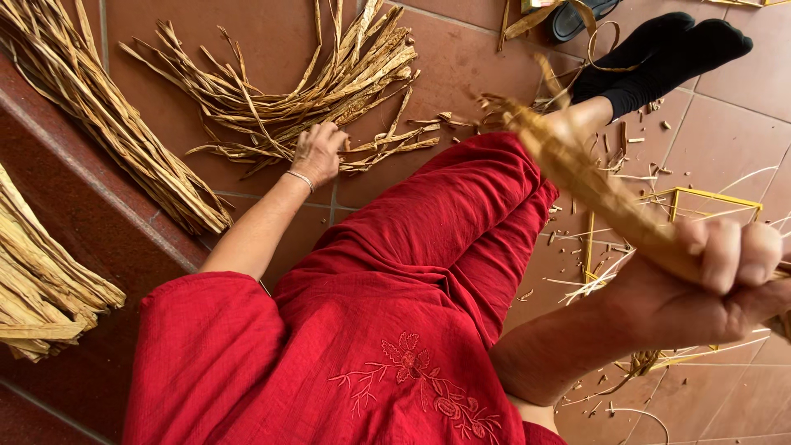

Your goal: The person sits on a tiled floor and processes dried palm leaves by hand, separating fibers and trimming them with shears. They repeatedly gather, align, and cut the leaves, placing trimmed pieces aside.

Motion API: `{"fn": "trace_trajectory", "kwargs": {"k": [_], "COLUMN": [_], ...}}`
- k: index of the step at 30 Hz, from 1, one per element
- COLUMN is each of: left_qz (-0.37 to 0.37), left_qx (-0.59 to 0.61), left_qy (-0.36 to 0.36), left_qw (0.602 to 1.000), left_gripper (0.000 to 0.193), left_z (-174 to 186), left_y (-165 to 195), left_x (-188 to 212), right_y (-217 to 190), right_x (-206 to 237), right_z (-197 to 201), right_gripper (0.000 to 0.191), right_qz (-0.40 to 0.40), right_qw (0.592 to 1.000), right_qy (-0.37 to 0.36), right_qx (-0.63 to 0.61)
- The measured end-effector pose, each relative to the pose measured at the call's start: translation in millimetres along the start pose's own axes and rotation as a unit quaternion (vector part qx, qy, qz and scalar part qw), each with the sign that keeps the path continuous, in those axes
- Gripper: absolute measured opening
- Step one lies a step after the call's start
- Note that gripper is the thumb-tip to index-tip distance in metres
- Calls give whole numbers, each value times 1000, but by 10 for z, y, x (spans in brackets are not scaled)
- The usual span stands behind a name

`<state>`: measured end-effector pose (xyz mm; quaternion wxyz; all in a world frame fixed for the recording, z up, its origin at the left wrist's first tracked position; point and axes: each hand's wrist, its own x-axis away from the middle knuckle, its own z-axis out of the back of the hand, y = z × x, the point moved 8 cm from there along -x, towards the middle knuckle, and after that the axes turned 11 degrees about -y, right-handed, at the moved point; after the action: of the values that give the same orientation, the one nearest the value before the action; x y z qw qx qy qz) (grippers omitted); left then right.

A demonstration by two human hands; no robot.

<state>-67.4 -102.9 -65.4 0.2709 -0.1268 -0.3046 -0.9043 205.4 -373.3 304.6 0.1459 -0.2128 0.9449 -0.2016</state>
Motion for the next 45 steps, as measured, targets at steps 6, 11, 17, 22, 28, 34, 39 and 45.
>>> {"fn": "trace_trajectory", "kwargs": {"k": [6,11,17,22,28,34,39,45], "left_qz": [-9,61,85,88,124,53,-44,-34], "left_qx": [20,-64,-10,220,275,409,636,711], "left_qy": [157,122,96,55,-40,-48,-147,-167], "left_qw": [987,989,992,970,953,910,756,683], "left_gripper": [26,31,12,13,34,29,32,27], "left_z": [409,554,594,556,597,555,360,202], "left_y": [-85,-40,-100,-250,-323,-170,126,240], "left_x": [-252,-532,-716,-678,-515,-522,-365,-101], "right_y": [215,829,1873,2360,2640,2705,2857,2996], "right_x": [156,336,608,1025,1115,1105,1062,1087], "right_z": [-13,376,1405,1972,2319,2211,1964,1884], "right_gripper": [45,41,35,25,24,32,42,38], "right_qz": [-219,-304,-380,-453,-477,-492,-480,-442], "right_qw": [938,902,918,883,858,841,848,867], "right_qy": [-123,-64,82,110,180,189,164,171], "right_qx": [-239,-300,-81,55,58,123,153,156]}}
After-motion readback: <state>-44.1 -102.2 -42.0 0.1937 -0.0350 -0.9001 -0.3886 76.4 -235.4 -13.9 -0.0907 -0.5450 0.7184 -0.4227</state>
